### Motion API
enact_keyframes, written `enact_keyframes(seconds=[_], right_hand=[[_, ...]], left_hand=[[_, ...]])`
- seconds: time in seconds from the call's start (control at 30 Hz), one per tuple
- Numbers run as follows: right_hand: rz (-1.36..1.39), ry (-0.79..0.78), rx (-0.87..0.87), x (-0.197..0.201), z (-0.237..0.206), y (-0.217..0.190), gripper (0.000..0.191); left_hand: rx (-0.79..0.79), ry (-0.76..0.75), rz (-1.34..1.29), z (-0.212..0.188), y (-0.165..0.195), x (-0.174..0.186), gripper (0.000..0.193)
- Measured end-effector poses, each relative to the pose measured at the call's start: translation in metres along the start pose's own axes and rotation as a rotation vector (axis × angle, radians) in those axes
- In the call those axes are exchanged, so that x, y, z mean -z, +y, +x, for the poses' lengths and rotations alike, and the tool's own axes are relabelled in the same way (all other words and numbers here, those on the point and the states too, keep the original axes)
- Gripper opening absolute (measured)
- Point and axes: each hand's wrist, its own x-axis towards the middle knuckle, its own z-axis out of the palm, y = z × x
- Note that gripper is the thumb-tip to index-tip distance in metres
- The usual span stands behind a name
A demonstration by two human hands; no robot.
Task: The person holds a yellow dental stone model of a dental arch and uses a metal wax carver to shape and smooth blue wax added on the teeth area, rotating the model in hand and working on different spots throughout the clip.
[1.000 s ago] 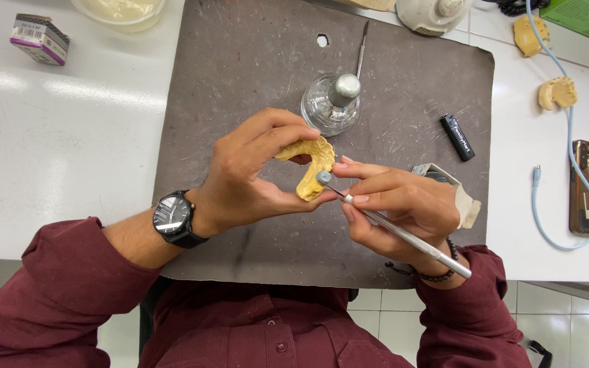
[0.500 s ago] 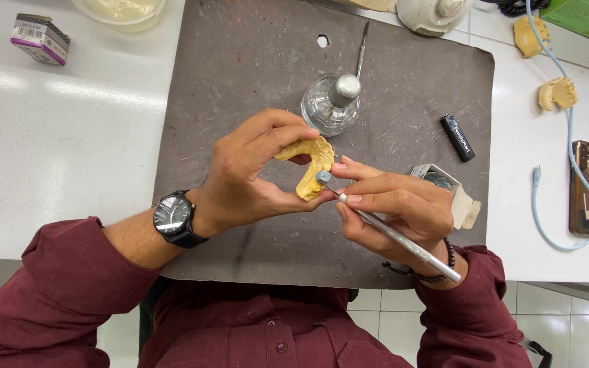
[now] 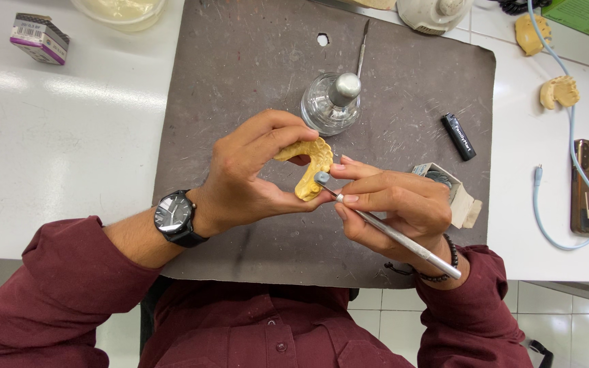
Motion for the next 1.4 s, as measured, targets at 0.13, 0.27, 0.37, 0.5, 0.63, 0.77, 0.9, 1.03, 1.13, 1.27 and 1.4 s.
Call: enact_keyframes(seconds=[0.13, 0.27, 0.37, 0.5, 0.63, 0.77, 0.9, 1.03, 1.13, 1.27, 1.4], right_hand=[[0.008, 0.0, -0.003, 0.0, 0.001, 0.0, 0.018], [0.0, -0.012, -0.008, 0.001, 0.001, 0.0, 0.017], [-0.002, -0.015, -0.01, 0.001, 0.0, 0.001, 0.017], [0.124, 0.032, -0.041, -0.001, -0.005, 0.004, 0.016], [0.346, 0.128, -0.134, 0.006, -0.015, 0.004, 0.013], [0.444, 0.313, -0.278, 0.006, -0.022, 0.01, 0.011], [0.368, 0.296, -0.332, 0.001, -0.026, 0.015, 0.01], [0.377, 0.306, -0.317, 0.0, -0.026, 0.017, 0.01], [0.419, 0.302, -0.283, 0.002, -0.024, 0.016, 0.009], [0.383, 0.294, -0.214, 0.004, -0.021, 0.015, 0.01], [0.338, 0.301, -0.157, 0.003, -0.022, 0.012, 0.014]], left_hand=[[0.008, 0.008, 0.007, -0.001, 0.0, 0.0, 0.063], [0.012, 0.004, 0.001, -0.001, 0.0, 0.0, 0.064], [0.008, 0.0, 0.001, 0.0, 0.0, 0.0, 0.064], [0.012, 0.0, 0.009, 0.0, 0.001, 0.001, 0.064], [-0.034, 0.007, -0.013, -0.001, 0.002, 0.002, 0.067], [-0.153, -0.068, 0.008, -0.001, 0.0, 0.003, 0.074], [-0.26, -0.254, 0.172, -0.005, 0.002, -0.002, 0.071], [-0.18, -0.285, 0.182, -0.004, -0.002, -0.006, 0.076], [-0.114, -0.245, 0.081, -0.003, -0.003, -0.003, 0.082], [-0.049, -0.089, -0.015, 0.0, 0.002, 0.002, 0.082], [-0.074, 0.037, -0.006, 0.001, 0.002, 0.009, 0.072]])
